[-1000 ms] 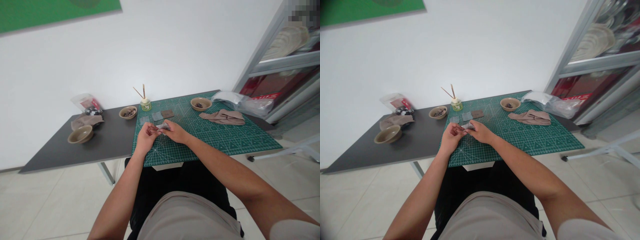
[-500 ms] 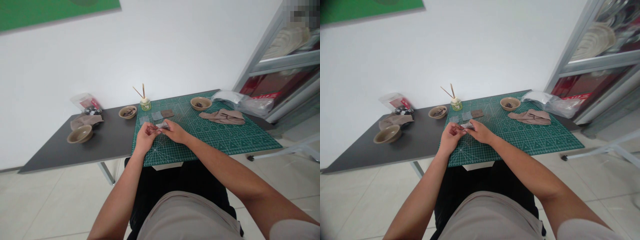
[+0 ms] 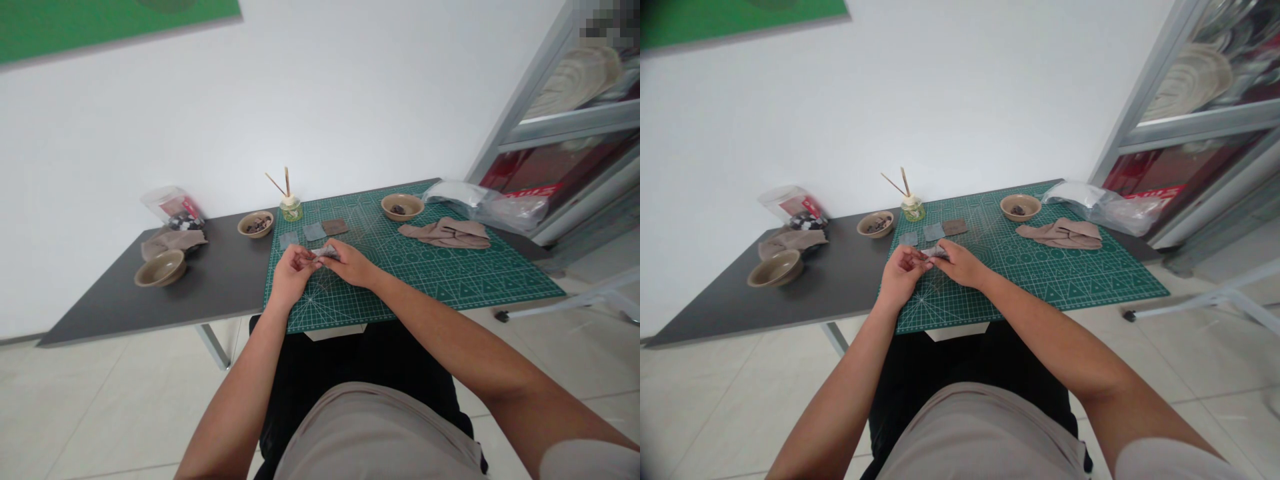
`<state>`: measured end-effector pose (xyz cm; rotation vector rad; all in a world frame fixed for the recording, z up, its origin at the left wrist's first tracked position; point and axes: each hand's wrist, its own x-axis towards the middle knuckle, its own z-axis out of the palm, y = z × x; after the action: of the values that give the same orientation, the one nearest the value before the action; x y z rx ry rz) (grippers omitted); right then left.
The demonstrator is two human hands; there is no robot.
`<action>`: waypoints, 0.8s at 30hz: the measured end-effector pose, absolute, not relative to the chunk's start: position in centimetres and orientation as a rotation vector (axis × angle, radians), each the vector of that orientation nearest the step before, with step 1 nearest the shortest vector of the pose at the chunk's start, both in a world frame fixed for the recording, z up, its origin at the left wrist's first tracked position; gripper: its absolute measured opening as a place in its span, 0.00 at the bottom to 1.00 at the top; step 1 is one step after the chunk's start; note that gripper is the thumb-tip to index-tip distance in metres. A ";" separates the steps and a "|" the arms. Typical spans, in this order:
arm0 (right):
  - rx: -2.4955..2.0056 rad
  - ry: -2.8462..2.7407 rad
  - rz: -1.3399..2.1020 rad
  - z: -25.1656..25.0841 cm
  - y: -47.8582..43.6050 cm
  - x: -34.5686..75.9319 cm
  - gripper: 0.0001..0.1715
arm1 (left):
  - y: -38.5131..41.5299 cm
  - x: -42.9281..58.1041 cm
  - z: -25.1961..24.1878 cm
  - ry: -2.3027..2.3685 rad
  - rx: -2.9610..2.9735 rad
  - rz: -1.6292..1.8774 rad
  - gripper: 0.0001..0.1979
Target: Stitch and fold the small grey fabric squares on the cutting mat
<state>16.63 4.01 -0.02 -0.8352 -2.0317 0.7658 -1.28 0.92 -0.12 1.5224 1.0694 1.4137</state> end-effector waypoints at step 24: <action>-0.849 -2.029 0.764 0.0 4.0 16.6 0.10 | 0.9 -1.1 -0.2 1.067 1.494 1.418 0.15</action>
<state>16.55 4.04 -0.02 -0.8491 -2.0288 0.7637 -1.15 0.89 -0.22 1.4944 1.0666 1.4182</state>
